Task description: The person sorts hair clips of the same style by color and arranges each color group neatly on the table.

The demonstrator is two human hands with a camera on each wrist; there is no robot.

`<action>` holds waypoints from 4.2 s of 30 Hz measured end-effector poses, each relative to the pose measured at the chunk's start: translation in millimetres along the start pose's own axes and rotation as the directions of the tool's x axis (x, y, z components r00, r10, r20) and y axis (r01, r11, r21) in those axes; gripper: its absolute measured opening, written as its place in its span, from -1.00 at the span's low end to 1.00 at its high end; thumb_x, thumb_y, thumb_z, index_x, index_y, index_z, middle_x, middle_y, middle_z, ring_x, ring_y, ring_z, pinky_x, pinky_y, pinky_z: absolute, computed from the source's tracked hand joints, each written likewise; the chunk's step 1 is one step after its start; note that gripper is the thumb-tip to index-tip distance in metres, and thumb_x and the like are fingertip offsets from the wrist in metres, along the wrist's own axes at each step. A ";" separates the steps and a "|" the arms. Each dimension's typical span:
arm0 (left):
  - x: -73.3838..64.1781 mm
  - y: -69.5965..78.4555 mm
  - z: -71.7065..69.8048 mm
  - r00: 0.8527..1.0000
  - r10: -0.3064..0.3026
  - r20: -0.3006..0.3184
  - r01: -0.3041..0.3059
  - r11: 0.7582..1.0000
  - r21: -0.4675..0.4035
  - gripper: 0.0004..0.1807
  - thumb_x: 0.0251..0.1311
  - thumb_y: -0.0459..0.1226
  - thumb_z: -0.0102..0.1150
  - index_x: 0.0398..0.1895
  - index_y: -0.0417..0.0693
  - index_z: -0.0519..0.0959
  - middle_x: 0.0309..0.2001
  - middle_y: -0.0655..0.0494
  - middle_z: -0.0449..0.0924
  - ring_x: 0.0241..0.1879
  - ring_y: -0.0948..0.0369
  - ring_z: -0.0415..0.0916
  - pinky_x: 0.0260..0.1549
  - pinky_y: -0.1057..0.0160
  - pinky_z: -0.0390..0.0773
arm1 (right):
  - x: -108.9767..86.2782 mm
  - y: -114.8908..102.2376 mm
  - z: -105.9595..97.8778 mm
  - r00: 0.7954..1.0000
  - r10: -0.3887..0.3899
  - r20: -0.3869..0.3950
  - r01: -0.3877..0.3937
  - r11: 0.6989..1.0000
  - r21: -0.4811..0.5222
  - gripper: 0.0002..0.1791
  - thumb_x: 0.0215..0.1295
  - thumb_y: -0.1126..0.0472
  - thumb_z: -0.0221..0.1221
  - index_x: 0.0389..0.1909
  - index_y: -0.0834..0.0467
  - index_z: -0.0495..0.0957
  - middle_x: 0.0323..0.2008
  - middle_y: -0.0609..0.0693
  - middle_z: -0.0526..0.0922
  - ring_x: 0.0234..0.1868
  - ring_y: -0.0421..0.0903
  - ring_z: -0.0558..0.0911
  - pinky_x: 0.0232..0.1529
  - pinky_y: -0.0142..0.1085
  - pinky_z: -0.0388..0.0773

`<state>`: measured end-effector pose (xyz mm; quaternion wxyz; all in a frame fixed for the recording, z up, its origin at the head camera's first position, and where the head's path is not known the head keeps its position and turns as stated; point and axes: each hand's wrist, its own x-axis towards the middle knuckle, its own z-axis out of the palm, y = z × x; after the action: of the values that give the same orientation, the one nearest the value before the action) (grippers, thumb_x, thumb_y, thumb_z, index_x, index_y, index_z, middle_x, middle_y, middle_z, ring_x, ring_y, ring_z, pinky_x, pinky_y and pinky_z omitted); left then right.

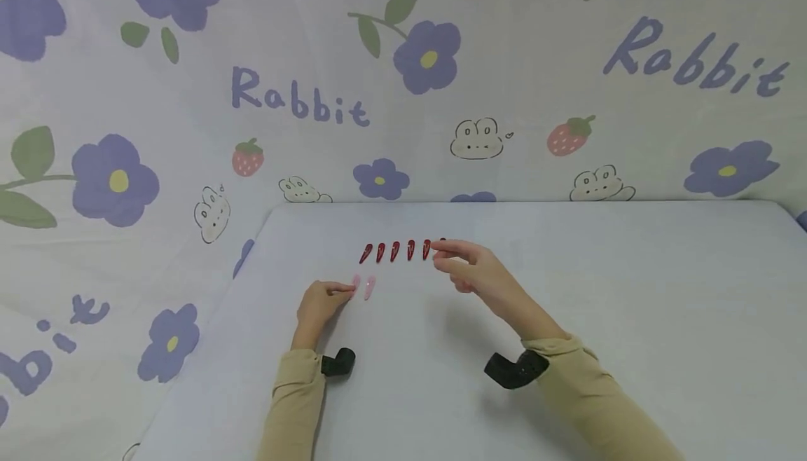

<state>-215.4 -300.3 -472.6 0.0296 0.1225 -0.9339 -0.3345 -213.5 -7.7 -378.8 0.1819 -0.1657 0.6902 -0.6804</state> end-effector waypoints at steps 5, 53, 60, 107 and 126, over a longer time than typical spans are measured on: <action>-1.8 0.7 2.6 1.000 0.007 -0.011 -0.006 1.000 0.015 -0.80 -0.02 -0.15 0.29 -0.31 0.02 0.70 -0.41 0.08 0.52 -0.51 0.20 0.27 -0.60 0.30 0.25 | -29.0 -3.2 -31.1 1.000 -0.016 -0.006 0.016 0.995 -0.100 -0.48 0.20 0.09 0.14 0.14 0.24 0.34 -0.10 0.12 0.42 -0.49 -0.17 0.32 -0.46 -0.35 0.25; -5.9 1.9 -2.2 0.999 0.025 0.046 -0.025 1.000 0.000 -0.75 0.05 -0.17 0.23 -0.23 -0.09 0.66 -0.42 0.01 0.39 -0.46 0.15 0.22 -0.57 0.26 0.20 | -198.2 96.5 -120.3 0.979 -0.203 0.001 0.150 0.717 -0.681 -0.81 -0.05 0.24 0.32 -0.50 0.03 0.46 -0.62 -0.31 0.35 -0.66 -0.35 0.28 -0.67 -0.44 0.26; -8.9 -0.2 0.2 0.999 0.013 0.043 -0.014 1.000 0.015 -0.75 0.06 -0.18 0.23 -0.23 -0.10 0.66 -0.45 0.00 0.33 -0.48 0.15 0.20 -0.58 0.27 0.18 | -204.9 91.1 -114.3 0.996 -0.011 -0.083 -0.056 0.653 -0.755 -0.70 -0.08 0.08 0.34 -0.56 0.01 0.35 -0.65 -0.26 0.29 -0.61 -0.35 0.27 -0.62 -0.42 0.23; -1.5 3.3 0.4 0.998 0.044 0.038 -0.045 0.999 0.009 -0.75 0.03 -0.18 0.25 -0.23 -0.09 0.66 -0.41 -0.01 0.32 -0.45 0.14 0.21 -0.53 0.23 0.19 | -196.7 86.6 -132.0 0.939 0.024 -0.344 -0.197 0.855 -0.479 -0.75 0.24 0.16 0.11 -0.28 0.30 0.51 -0.33 0.00 0.60 -0.34 -0.29 0.53 -0.37 -0.43 0.44; -1.0 1.4 10.7 0.998 0.053 0.022 -0.053 0.998 0.018 -0.77 0.04 -0.17 0.25 -0.24 -0.04 0.67 -0.43 0.01 0.32 -0.45 0.15 0.21 -0.54 0.23 0.19 | -159.3 66.5 -134.3 0.984 0.001 -0.180 -0.091 0.866 -0.492 -0.82 0.21 0.22 0.13 -0.38 0.30 0.48 -0.49 -0.02 0.57 -0.46 -0.14 0.50 -0.46 -0.32 0.41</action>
<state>-216.2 -292.4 -479.9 0.0271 0.0944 -0.9402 -0.3261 -136.3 187.5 -440.2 0.0882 -0.1304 0.8592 -0.4868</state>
